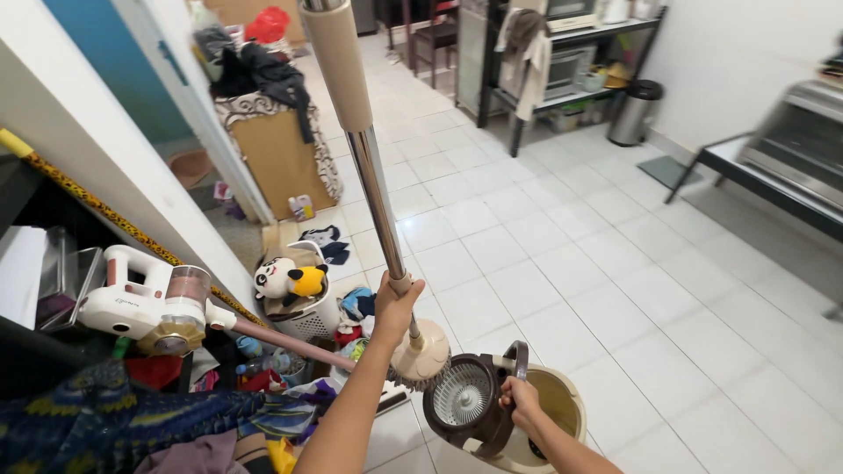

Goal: The person carries a broom, a vacuum cleaner, a mop bucket with a mop, and a cleaning detergent packet one at a time from the room into a storage closet area.

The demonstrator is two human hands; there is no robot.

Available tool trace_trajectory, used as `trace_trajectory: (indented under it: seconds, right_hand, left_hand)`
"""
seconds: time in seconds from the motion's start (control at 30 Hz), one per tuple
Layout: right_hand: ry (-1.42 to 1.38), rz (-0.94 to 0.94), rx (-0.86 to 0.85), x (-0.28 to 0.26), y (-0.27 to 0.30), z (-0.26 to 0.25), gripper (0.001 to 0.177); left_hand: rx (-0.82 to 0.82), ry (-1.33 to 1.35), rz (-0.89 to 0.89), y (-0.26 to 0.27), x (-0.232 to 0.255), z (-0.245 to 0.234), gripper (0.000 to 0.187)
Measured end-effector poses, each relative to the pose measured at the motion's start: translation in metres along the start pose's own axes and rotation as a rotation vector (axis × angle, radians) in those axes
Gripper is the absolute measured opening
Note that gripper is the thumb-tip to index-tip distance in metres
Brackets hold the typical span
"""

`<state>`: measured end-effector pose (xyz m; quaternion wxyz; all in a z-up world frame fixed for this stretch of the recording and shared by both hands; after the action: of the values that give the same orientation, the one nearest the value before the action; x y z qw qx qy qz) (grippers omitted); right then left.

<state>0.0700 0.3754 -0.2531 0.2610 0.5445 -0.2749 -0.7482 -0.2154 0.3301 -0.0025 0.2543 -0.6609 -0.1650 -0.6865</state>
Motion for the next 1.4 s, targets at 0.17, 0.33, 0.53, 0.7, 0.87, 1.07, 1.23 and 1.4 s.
trace_trajectory:
  seconds: [0.17,0.33,0.53,0.7,0.87,1.07,1.23,1.4]
  right_hand:
    - [0.04,0.013,-0.102,-0.034,-0.091,0.062,0.019]
    - [0.111,0.014,-0.152,-0.047,-0.169,0.1,0.016]
    - [0.202,0.028,-0.232,-0.07,-0.268,0.157,0.014]
    - [0.237,0.038,-0.277,-0.074,-0.332,0.178,0.016]
    - [0.268,0.057,-0.261,-0.079,-0.37,0.18,0.014]
    - [0.388,0.002,-0.225,-0.102,-0.401,0.169,0.016]
    - [0.423,-0.036,-0.277,-0.097,-0.445,0.132,0.014]
    - [0.668,0.061,-0.194,-0.095,-0.522,0.088,0.009]
  left_hand:
    - [0.125,-0.049,0.063,-0.078,-0.033,-0.009,0.029]
    - [0.256,-0.096,0.122,-0.133,-0.08,-0.01,0.031]
    - [0.404,-0.175,0.095,-0.189,-0.127,-0.013,0.033]
    - [0.478,-0.225,0.045,-0.211,-0.177,-0.009,0.03]
    - [0.486,-0.216,0.067,-0.226,-0.223,-0.007,0.028]
    - [0.475,-0.222,0.068,-0.246,-0.257,0.0,0.031]
    - [0.49,-0.251,-0.041,-0.26,-0.271,0.008,0.033]
    - [0.487,-0.198,-0.001,-0.274,-0.291,0.011,0.036]
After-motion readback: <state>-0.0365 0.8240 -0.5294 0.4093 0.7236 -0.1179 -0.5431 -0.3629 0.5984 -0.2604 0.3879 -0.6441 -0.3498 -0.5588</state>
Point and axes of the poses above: each hand's wrist, its own y-axis away from the middle knuckle, its own z-axis out of the palm, x = y × z, the point moved 2 cm from there along -y, towards the middle knuckle, and after that the axes turned 6 degrees about y, right-handed, at the moved point
